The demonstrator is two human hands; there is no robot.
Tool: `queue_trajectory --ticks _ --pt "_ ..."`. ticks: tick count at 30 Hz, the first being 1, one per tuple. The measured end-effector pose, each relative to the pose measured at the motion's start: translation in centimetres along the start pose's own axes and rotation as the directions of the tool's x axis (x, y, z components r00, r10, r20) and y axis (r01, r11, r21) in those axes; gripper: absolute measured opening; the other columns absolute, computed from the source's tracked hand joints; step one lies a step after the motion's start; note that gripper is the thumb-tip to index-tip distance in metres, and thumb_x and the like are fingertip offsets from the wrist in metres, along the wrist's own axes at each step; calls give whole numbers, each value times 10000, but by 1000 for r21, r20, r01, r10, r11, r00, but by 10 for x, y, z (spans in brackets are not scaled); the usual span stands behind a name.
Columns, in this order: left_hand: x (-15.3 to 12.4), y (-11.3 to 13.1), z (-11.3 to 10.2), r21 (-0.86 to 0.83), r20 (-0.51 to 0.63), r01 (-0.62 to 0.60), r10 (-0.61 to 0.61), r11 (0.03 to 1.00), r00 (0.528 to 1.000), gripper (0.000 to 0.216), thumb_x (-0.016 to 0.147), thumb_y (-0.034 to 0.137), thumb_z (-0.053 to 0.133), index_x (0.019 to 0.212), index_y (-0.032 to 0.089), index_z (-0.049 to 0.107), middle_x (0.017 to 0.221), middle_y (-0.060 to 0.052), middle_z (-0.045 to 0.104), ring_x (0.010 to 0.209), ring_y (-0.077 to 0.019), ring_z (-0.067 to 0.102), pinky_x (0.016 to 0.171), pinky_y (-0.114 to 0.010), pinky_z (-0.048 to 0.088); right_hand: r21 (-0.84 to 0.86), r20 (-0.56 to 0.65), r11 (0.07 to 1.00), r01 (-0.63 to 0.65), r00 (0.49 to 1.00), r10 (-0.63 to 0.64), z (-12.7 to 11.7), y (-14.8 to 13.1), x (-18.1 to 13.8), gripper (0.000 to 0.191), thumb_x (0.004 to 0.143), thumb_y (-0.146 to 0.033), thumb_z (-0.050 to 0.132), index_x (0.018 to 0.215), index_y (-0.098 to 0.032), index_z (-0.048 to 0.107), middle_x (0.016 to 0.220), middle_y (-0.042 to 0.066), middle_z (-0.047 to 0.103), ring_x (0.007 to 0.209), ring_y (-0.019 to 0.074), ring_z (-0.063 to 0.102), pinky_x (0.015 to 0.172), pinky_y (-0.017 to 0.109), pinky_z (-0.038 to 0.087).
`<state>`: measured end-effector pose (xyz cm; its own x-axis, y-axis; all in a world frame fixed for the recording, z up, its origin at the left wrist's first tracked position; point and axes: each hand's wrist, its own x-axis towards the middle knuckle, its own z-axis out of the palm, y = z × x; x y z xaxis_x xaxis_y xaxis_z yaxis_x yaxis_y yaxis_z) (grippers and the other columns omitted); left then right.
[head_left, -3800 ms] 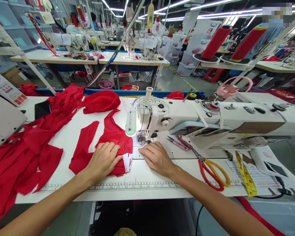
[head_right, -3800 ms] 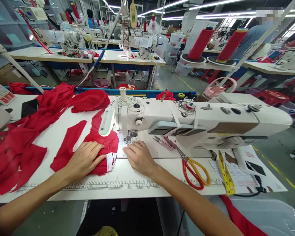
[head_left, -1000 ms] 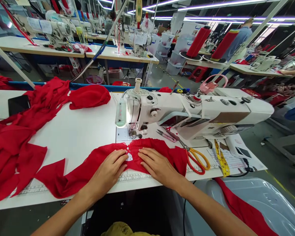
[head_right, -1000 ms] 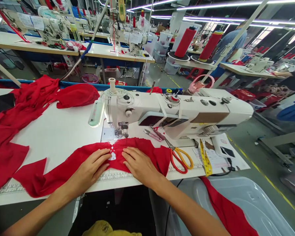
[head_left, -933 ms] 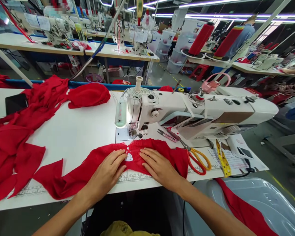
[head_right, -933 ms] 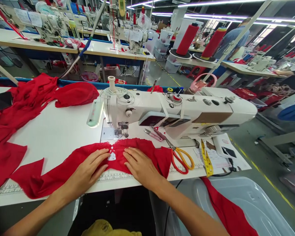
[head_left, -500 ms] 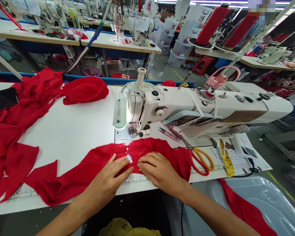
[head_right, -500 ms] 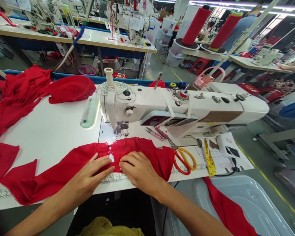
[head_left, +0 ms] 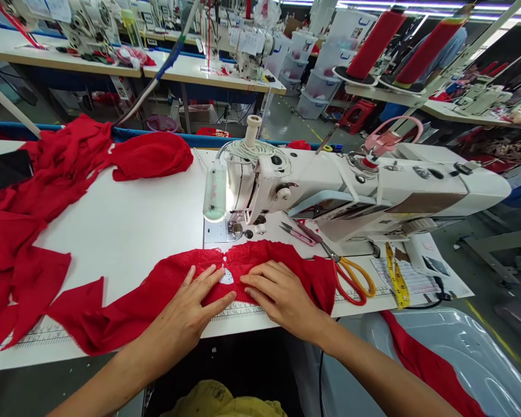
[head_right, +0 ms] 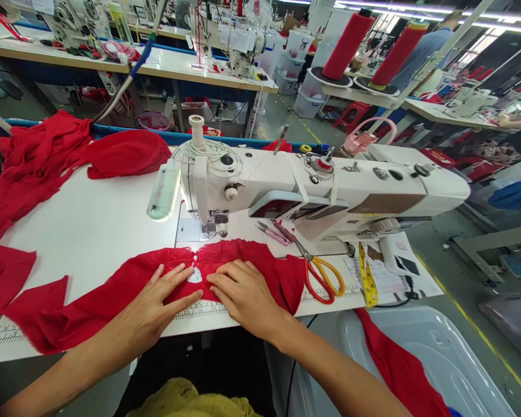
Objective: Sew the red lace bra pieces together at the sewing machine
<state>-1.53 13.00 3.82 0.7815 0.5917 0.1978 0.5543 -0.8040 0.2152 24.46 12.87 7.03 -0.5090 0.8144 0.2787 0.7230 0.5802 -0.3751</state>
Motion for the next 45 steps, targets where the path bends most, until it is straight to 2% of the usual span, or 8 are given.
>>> queue_trajectory --ticks 8,16,22,27,35,38,42,45 --pt "0 -1 4 -14 -33 -8 7 1000 999 888 763 -196 376 1515 275 401 1587 -190 350 1523 -338 235 1126 -719 326 -294 89 908 300 954 -286 16 -6 20 207 951 -46 495 835 -176 608 820 32 626 778 179 487 727 356 291" --pt "0 -1 4 -73 -62 -7 3 997 998 833 768 -187 398 1457 270 494 1580 -196 364 1505 -363 277 1120 -729 317 -32 -81 995 -91 993 88 4 0 10 162 964 -117 427 864 -198 525 828 22 600 772 184 497 724 325 326" --pt "0 -1 6 -84 -86 5 -12 996 996 812 774 -186 396 1438 265 517 1595 -180 348 1514 -344 262 1153 -710 274 -243 -20 955 169 984 -179 7 -6 11 206 988 -86 462 881 -182 609 809 24 610 775 178 488 767 340 318" --pt "0 -2 8 -67 -63 1 -5 998 998 795 804 -161 408 1461 278 489 1586 -180 363 1518 -338 252 1146 -717 281 -391 -23 890 234 964 -264 20 -9 19 233 921 -64 476 739 -178 565 730 23 555 719 184 431 729 350 305" --pt "3 1 -10 -180 -80 29 -44 983 996 549 956 1 420 1395 304 549 1580 -116 386 1487 -294 331 1176 -615 340 -28 -81 998 -49 996 47 -2 2 8 157 960 -127 441 924 -199 577 871 33 649 826 197 554 770 341 371" --pt "14 -11 -26 -251 -213 165 -220 954 952 312 1036 211 438 1297 261 602 1393 -85 582 1299 -236 542 1089 -449 473 -105 -153 987 -120 983 103 -4 14 16 219 1002 -155 433 1165 -175 578 1141 98 673 1048 247 572 908 389 408" --pt "34 -32 -29 -86 -247 525 -529 846 812 342 948 441 602 1159 171 608 1145 -133 653 1059 -321 597 918 -497 500 -206 -73 963 -174 984 162 4 22 35 311 958 -305 611 1216 -138 571 1223 166 633 1116 317 541 993 481 405" --pt "44 -35 -29 -133 -97 474 -488 870 868 207 875 365 653 899 184 558 1059 -106 617 982 -297 563 849 -448 481 -122 17 987 -109 994 112 3 16 42 46 924 -225 619 929 -187 593 1024 98 644 984 263 555 911 413 438"
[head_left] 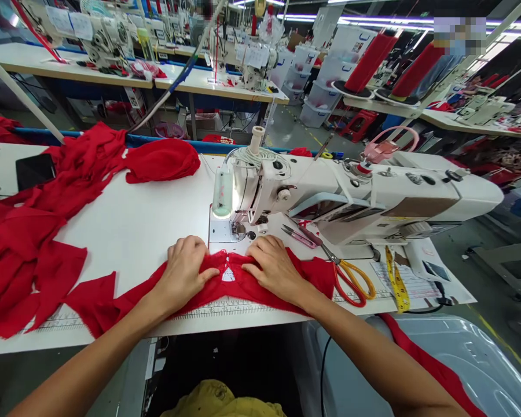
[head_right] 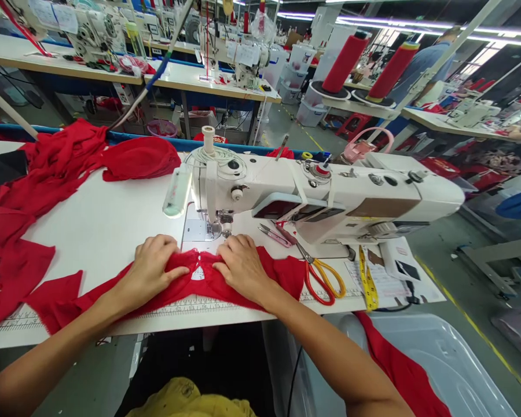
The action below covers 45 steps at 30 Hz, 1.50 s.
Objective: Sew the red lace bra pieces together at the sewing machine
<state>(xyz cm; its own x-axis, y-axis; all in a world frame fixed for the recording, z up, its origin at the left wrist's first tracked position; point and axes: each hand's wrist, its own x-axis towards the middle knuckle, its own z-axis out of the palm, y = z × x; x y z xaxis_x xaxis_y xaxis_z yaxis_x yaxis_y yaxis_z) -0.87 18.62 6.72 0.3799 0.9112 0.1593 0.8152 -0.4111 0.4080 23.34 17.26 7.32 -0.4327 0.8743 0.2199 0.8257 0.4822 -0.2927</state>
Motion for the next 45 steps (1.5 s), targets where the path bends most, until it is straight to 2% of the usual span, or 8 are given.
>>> queue_trajectory --ticks 4,7,13,16,19,23,31,45 --pt "3 11 -16 -349 188 -96 170 932 967 155 854 137 451 768 225 357 799 17 535 721 -163 489 663 -281 413 206 51 978 -23 999 13 -15 -9 -4 75 911 -155 533 906 -227 514 790 -24 604 711 166 552 647 273 398" --pt "7 14 -27 -311 252 -94 177 946 951 158 830 113 449 803 234 352 717 54 485 614 -143 424 564 -257 338 48 18 997 -66 998 66 -19 -9 -4 68 925 -197 569 971 -233 534 747 -46 625 612 157 548 581 267 349" --pt "7 9 -15 149 -52 -172 181 974 982 261 900 140 496 1156 164 539 1068 -119 602 946 -284 568 795 -419 493 -169 -154 985 21 987 -47 -7 -4 1 245 964 -191 594 1201 -131 596 1114 161 680 999 290 617 871 401 466" --pt "2 8 -5 100 -235 -342 357 934 904 217 994 125 425 1151 171 568 1105 -99 640 1012 -242 603 895 -398 522 -15 -225 979 205 953 -203 -2 -4 0 207 1010 -123 472 1144 -150 627 1070 114 693 988 233 614 912 364 489" --pt "-1 3 7 -54 -183 -486 470 872 863 195 1034 154 416 1137 174 580 1128 -81 675 1060 -201 637 946 -351 545 211 -129 945 251 965 -227 5 -2 -2 165 990 -173 572 1147 -169 622 1057 78 704 978 212 624 902 348 522" --pt "-6 -13 21 -113 -30 -398 397 910 917 389 1016 369 534 1347 169 501 1356 -136 614 1282 -276 569 1106 -512 474 300 12 949 99 994 -108 10 5 -3 537 852 -311 797 1316 -181 560 1224 103 673 1139 250 600 988 419 514" --pt "-9 -22 19 -106 67 -322 330 941 942 590 987 416 572 1501 210 371 1471 -125 536 1383 -283 484 1198 -577 344 260 200 965 32 976 -86 4 14 0 827 819 -491 801 1507 -232 421 1448 127 552 1314 289 510 1114 511 412" --pt "-11 -22 17 -42 50 -461 462 887 885 372 1013 266 531 1370 350 592 1534 -95 442 1407 -306 437 1168 -640 345 255 233 967 -18 971 -43 0 11 0 821 809 -488 808 1502 -258 431 1442 103 567 1324 280 506 1128 508 389"
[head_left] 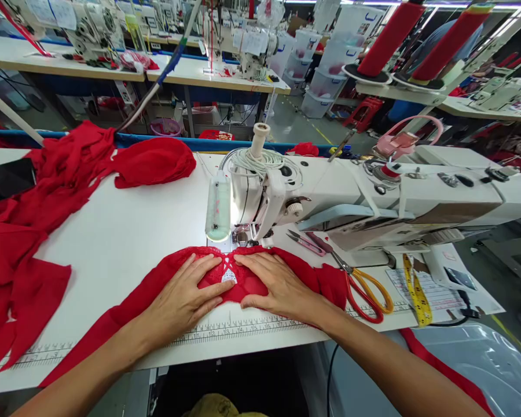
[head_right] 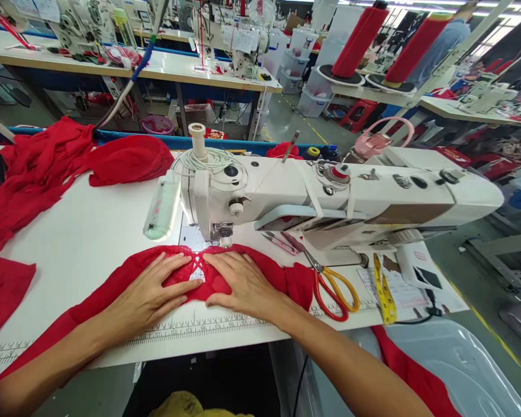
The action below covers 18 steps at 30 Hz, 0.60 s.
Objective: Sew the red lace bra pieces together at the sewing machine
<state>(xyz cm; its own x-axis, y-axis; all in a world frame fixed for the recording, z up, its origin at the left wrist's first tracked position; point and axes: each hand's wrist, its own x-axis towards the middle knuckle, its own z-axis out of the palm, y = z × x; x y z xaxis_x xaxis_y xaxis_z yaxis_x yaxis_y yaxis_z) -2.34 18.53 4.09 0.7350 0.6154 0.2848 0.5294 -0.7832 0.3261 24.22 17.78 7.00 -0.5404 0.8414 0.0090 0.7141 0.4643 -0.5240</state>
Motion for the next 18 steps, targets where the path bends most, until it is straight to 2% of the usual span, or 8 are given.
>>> queue_trajectory --ticks 4,8,14,18 --pt "-1 -1 0 -11 -43 1 -1 1000 999 357 1018 283 516 1362 256 608 1478 -136 503 1375 -310 477 1167 -615 369 -8 -2 1000 -6 1000 6 2 1 0 823 808 -492 807 1501 -249 434 1442 107 566 1327 283 501 1122 509 395" --pt "0 0 1 61 -36 -24 26 998 999 323 1018 274 507 1302 225 653 1448 -168 520 1358 -325 492 1153 -636 368 1 8 1000 -21 1000 21 2 0 0 831 794 -485 824 1487 -222 449 1448 117 560 1333 288 493 1130 509 383" --pt "1 1 0 98 -5 -37 37 995 999 336 1018 237 487 1311 280 646 1457 -168 494 1376 -330 464 1125 -667 373 10 33 999 -39 999 39 1 0 0 842 805 -486 815 1502 -219 427 1468 118 539 1344 296 478 1142 539 361" --pt "1 0 -1 97 0 -47 48 994 999 333 1018 244 493 1311 273 647 1437 -168 506 1369 -324 468 1124 -660 379 26 63 999 -41 997 39 -3 -1 0 710 884 -383 754 1499 -236 432 1475 111 533 1350 284 471 1137 539 368"
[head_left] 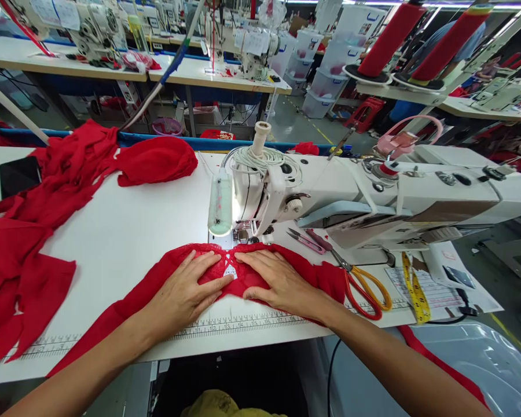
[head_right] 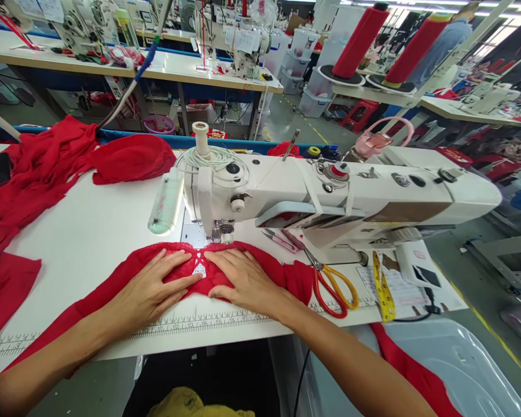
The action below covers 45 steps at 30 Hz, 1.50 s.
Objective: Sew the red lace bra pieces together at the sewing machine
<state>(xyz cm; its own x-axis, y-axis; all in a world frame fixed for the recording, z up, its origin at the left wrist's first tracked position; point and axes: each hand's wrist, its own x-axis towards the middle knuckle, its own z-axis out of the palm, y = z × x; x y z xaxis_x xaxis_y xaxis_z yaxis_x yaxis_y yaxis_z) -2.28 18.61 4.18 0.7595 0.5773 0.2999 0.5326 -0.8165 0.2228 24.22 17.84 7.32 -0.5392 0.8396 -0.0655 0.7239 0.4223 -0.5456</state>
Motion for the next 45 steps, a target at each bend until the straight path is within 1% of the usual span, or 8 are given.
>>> queue_trajectory --ticks 3,8,14,20,26,39,43,45 --pt "0 0 0 -5 -3 1 -1 1000 1000 359 1025 241 483 1357 286 609 1443 -168 493 1371 -321 460 1118 -665 382 6 21 1000 -21 1000 21 -3 -1 0 637 927 -336 700 1497 -233 435 1479 109 531 1349 277 470 1142 550 359" --pt "0 1 0 15 14 -25 24 1000 1000 406 1012 170 469 1360 333 603 1493 -188 410 1397 -361 419 1071 -709 393 11 73 998 -56 996 55 -6 -2 2 690 911 -356 715 1518 -240 408 1532 97 475 1403 287 416 1179 573 304" --pt "-2 -4 0 -26 14 -21 22 999 1000 393 1017 208 482 1377 322 590 1505 -151 445 1396 -338 439 1128 -675 357 23 135 996 -82 988 79 -12 -4 2 744 902 -372 722 1546 -264 364 1582 80 411 1448 291 354 1213 588 228" --pt "-4 -14 -6 -61 84 37 -32 997 996 602 1036 429 479 1572 245 274 1516 -94 488 1425 -265 426 1213 -575 302 41 196 996 -84 978 75 -17 -1 3 854 858 -473 764 1566 -274 328 1604 80 375 1475 313 303 1206 588 240" --pt "-4 -16 -9 -15 99 42 -40 999 994 670 1037 493 453 1594 241 180 1538 -77 474 1442 -255 412 1242 -528 249 41 223 996 -83 972 72 -18 1 4 925 827 -495 793 1579 -282 297 1614 71 360 1490 314 276 1221 583 210" --pt "-7 -17 -9 -1 91 60 -59 998 994 747 1028 519 458 1609 224 92 1562 -79 446 1449 -233 411 1264 -496 210 57 208 996 -64 977 51 -15 7 5 923 816 -518 795 1570 -270 323 1596 100 385 1474 330 304 1207 582 228" --pt "-6 -19 -5 6 72 43 -43 999 997 743 1020 525 461 1611 236 115 1558 -82 452 1420 -268 454 1244 -528 258 44 162 999 -18 987 10 -19 1 7 892 812 -484 813 1546 -249 363 1568 100 432 1445 303 361 1194 547 274" --pt "-7 -20 -1 -5 33 41 -40 999 999 742 1004 533 478 1610 256 151 1566 -71 442 1401 -295 476 1240 -547 261 -19 85 999 30 996 -28 -18 -6 -5 800 866 -440 773 1527 -213 385 1547 116 460 1423 281 396 1164 505 330"
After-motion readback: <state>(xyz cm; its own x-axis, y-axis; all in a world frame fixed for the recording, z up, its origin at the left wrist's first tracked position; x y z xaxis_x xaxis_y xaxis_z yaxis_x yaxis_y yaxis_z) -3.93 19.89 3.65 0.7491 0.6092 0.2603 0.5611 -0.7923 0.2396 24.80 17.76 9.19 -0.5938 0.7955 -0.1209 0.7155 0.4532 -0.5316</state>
